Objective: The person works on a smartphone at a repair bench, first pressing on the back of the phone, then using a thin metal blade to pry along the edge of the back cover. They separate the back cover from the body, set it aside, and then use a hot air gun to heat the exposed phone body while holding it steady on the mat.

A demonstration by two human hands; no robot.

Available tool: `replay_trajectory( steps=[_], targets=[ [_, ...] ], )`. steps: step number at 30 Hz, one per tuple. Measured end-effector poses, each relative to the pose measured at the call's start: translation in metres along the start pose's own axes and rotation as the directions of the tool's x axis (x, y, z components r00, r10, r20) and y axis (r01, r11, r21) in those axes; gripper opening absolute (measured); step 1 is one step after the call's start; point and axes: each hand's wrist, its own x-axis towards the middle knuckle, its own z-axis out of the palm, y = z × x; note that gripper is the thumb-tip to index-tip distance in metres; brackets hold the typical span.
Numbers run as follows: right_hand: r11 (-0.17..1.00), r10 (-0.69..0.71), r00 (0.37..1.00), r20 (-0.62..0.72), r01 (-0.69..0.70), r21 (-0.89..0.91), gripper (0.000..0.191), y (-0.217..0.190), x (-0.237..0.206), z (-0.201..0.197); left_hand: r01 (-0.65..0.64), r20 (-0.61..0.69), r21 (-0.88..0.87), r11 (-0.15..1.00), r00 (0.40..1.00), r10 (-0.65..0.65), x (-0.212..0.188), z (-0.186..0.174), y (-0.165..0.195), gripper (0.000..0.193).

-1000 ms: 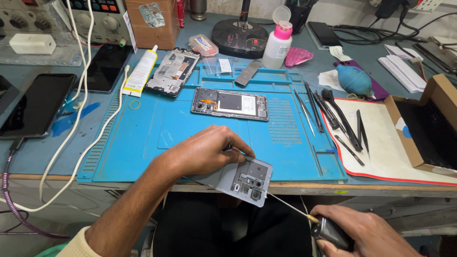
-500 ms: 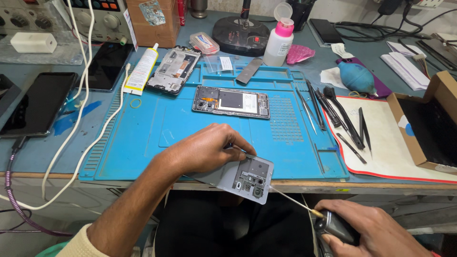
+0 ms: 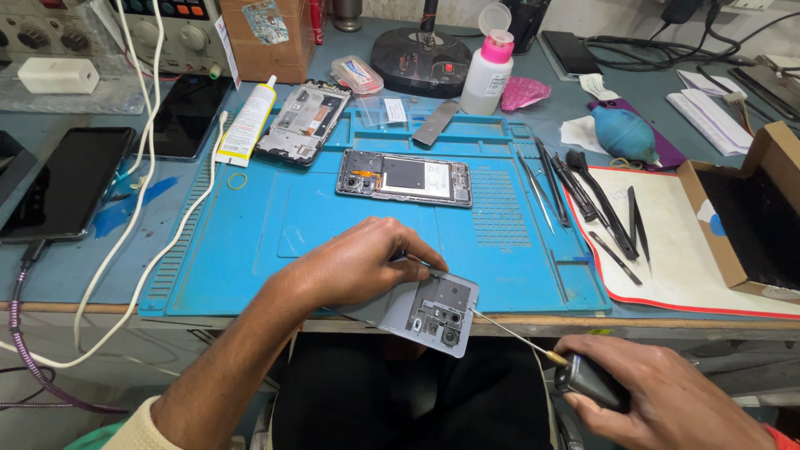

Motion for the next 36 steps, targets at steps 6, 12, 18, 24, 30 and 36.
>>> replay_trajectory(
  steps=[6, 12, 18, 24, 30, 36],
  targets=[
    [0.987, -0.143, 0.99, -0.005, 0.143, 0.076, 0.062, 0.01, -0.001, 0.009, -0.025, -0.05, 0.001, 1.0, 0.998, 0.025, -0.01, -0.008, 0.004, 0.026],
    [0.993, -0.088, 0.989, -0.118, 0.097, 0.071, 0.061, -0.003, 0.003, -0.009, 0.075, -0.134, 0.164, 0.984, 0.99, -0.053, -0.034, -0.03, -0.001, 0.03],
    [0.997, -0.04, 0.999, -0.024, 0.042, 0.061, 0.061, -0.033, 0.01, -0.027, 0.285, -0.369, 0.331, 0.899, 0.916, -0.154, -0.074, -0.064, -0.022, 0.03],
    [0.999, -0.033, 0.998, 0.061, 0.034, -0.015, 0.065, -0.05, 0.025, -0.035, -0.083, -0.524, 0.606, 0.791, 0.706, 0.476, -0.081, -0.032, 0.002, 0.029],
    [0.94, -0.334, 0.942, 0.017, 0.335, -0.06, 0.064, -0.034, 0.027, -0.039, -0.329, -0.168, 0.445, 0.833, 0.883, 0.439, -0.066, 0.021, 0.042, 0.007],
    [0.909, -0.41, 0.911, 0.041, 0.412, -0.061, 0.067, -0.029, 0.02, -0.033, -0.352, -0.31, 0.438, 0.827, 0.805, 0.507, -0.074, 0.022, 0.035, 0.008]
  ],
)
